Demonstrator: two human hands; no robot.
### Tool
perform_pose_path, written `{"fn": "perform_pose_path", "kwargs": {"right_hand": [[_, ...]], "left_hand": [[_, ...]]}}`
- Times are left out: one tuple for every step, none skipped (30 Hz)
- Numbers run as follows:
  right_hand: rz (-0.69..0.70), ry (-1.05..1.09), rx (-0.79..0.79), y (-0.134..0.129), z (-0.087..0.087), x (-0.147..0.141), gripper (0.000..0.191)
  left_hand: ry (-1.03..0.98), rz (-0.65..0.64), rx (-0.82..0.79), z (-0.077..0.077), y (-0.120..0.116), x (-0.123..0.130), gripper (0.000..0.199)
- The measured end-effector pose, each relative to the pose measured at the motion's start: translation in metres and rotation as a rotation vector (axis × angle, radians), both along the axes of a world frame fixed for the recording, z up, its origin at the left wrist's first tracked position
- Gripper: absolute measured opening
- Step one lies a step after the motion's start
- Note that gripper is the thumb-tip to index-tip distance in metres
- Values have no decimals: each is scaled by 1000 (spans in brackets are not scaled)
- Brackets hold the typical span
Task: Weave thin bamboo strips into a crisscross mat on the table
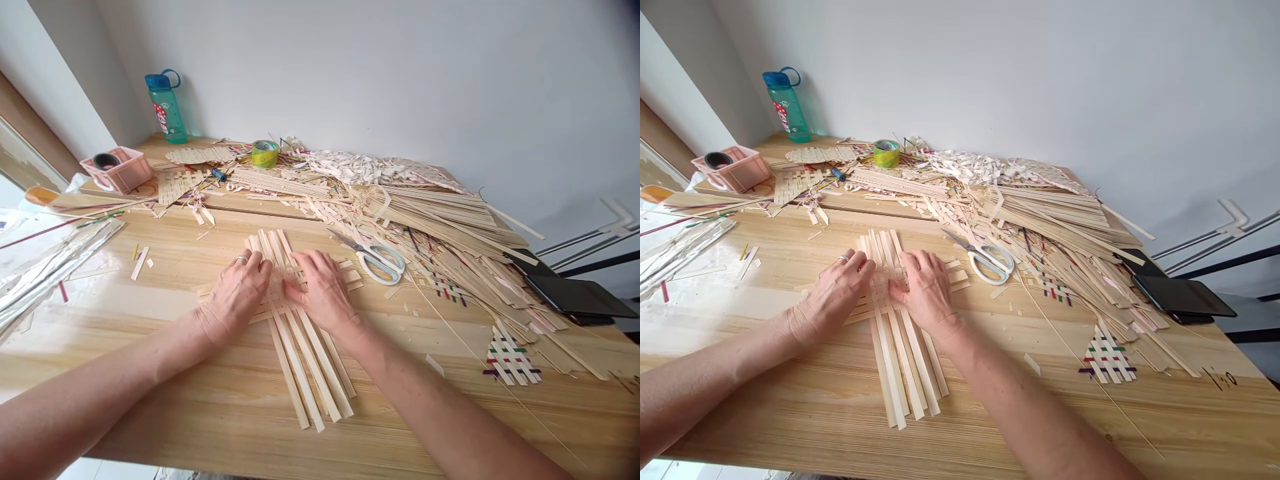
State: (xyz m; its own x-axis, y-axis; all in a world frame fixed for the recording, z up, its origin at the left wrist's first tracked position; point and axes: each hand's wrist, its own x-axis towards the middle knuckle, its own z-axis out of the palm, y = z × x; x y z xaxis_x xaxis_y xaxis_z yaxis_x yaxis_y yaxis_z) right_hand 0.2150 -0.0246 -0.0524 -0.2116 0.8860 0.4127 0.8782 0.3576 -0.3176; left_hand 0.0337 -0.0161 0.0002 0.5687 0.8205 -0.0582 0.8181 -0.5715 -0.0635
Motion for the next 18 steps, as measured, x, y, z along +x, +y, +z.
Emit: {"fn": "perform_pose_path", "kwargs": {"right_hand": [[-19,-50,-14,0,0,0,35],[-39,-94,-21,-1,1,0,32],[-58,-129,-21,-2,2,-1,30],[-73,-156,-19,-3,3,-2,30],[-83,-176,-20,-5,4,-4,30],[-91,-188,-25,-7,6,-5,30],[-99,-197,-34,-9,9,-6,30],[-106,-208,-47,-12,12,-7,30],[-107,-221,-63,-14,17,-7,30],[-99,-235,-84,-16,22,-7,27],[-84,-248,-112,-18,28,-5,23],[-59,-252,-151,-18,34,-2,16],[-34,-240,-202,-18,40,2,10],[-21,-211,-261,-16,45,7,13],[-14,-170,-311,-14,49,12,17],[-13,-125,-348,-12,52,18,17],[-1,-82,-384,-9,54,24,16],[24,-37,-420,-6,54,29,15]], "left_hand": [[-6,-13,-1,-2,0,1,27],[-5,-21,5,-4,-1,2,26],[2,-24,16,-6,-2,3,27],[14,-23,27,-7,-4,4,27],[26,-20,38,-8,-7,6,29],[39,-14,52,-9,-10,7,30],[49,-12,74,-9,-15,8,30],[56,-14,105,-9,-19,9,30],[61,-24,145,-9,-24,10,29],[63,-37,186,-9,-29,10,28],[68,-54,220,-9,-34,10,29],[74,-70,244,-9,-38,10,32],[82,-84,259,-9,-41,10,36],[89,-95,269,-10,-44,10,39],[95,-104,278,-11,-46,10,41],[97,-110,288,-12,-47,10,43],[97,-111,299,-13,-47,10,44],[93,-111,308,-14,-47,10,46]]}}
